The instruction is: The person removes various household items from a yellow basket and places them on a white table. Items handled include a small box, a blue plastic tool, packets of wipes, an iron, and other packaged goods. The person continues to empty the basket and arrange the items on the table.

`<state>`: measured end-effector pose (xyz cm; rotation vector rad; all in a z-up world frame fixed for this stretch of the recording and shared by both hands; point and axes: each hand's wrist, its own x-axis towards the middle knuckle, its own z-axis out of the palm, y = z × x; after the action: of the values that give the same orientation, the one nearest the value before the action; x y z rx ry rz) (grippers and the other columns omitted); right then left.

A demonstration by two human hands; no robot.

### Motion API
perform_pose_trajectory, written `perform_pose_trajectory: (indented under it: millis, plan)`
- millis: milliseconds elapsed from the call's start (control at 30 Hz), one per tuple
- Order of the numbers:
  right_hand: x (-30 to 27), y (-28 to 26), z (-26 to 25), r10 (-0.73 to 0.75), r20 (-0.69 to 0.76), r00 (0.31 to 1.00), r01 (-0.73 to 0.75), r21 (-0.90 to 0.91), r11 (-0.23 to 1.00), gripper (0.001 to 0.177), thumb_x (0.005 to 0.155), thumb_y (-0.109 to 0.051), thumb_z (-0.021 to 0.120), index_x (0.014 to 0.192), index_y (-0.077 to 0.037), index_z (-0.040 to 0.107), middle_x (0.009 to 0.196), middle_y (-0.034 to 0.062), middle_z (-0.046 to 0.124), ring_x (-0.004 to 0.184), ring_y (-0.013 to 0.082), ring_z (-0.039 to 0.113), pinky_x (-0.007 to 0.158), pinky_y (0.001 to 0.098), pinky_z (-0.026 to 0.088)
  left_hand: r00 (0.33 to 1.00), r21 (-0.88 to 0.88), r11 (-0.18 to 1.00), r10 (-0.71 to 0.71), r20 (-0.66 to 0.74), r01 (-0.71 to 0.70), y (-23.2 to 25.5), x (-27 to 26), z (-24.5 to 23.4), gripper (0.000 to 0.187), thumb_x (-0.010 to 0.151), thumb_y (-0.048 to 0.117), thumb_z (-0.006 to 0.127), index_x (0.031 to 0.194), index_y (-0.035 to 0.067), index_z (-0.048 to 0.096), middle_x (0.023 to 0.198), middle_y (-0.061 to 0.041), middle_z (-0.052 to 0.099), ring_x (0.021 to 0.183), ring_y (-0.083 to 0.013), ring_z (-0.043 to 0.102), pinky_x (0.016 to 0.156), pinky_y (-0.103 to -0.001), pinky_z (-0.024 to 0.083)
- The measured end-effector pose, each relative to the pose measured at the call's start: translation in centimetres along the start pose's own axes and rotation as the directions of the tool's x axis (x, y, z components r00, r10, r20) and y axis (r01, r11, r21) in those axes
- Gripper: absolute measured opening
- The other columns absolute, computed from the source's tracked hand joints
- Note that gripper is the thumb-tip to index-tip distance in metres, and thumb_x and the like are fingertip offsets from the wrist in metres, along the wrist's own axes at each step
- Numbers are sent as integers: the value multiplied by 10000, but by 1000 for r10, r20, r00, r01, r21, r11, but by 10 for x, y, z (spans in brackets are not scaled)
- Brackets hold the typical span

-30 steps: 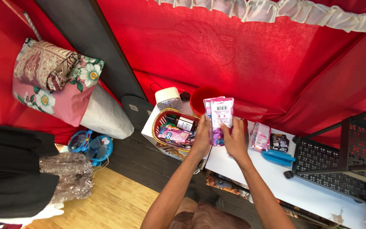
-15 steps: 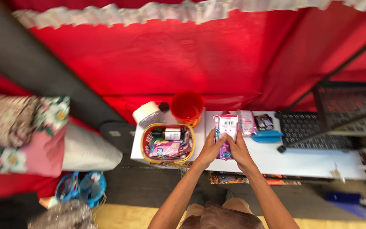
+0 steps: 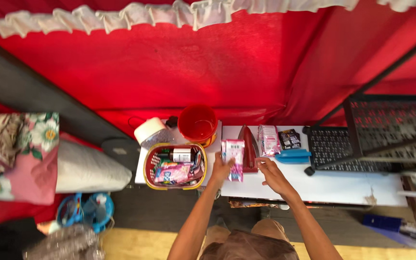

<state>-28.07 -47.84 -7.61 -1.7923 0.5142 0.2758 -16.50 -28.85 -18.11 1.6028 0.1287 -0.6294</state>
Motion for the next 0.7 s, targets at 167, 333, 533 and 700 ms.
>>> perform_pose_trajectory:
  millis: [167,333,533,700]
  plan:
    - [53,0,-15,-64,36,997,66,-41,997,348,971,-281,593,1263,-93,624,1019,97,679,866,161,659,669,331,573,966,38,979,206,-156,-203,-22,82,8,484,948,173,728,1319,-21,486,1094,-179,723,929,-225,678,783,-348,556]
    - [92,-17,-20,-222,114,968,230,-61,971,234,927,-147,659,1146,-64,665,915,56,672,769,139,624,618,308,556,952,222,975,82,-296,-15,-33,122,21,450,914,195,719,1272,-6,534,1131,-214,720,989,-317,721,848,-403,566]
    - [87,-21,-38,-308,216,927,315,-2,949,186,945,-145,654,1102,-48,678,925,26,684,815,105,632,640,286,552,849,596,802,348,-397,-50,-36,137,30,431,862,247,819,1126,-33,624,1134,-300,638,1067,-467,623,922,-493,506]
    - [75,-18,-59,-243,264,934,251,3,968,195,937,-152,652,1102,-52,680,936,33,692,832,118,659,652,292,563,900,597,801,226,-373,46,-37,140,37,455,943,240,721,1254,-51,559,1141,-287,653,1121,-451,635,971,-486,536]
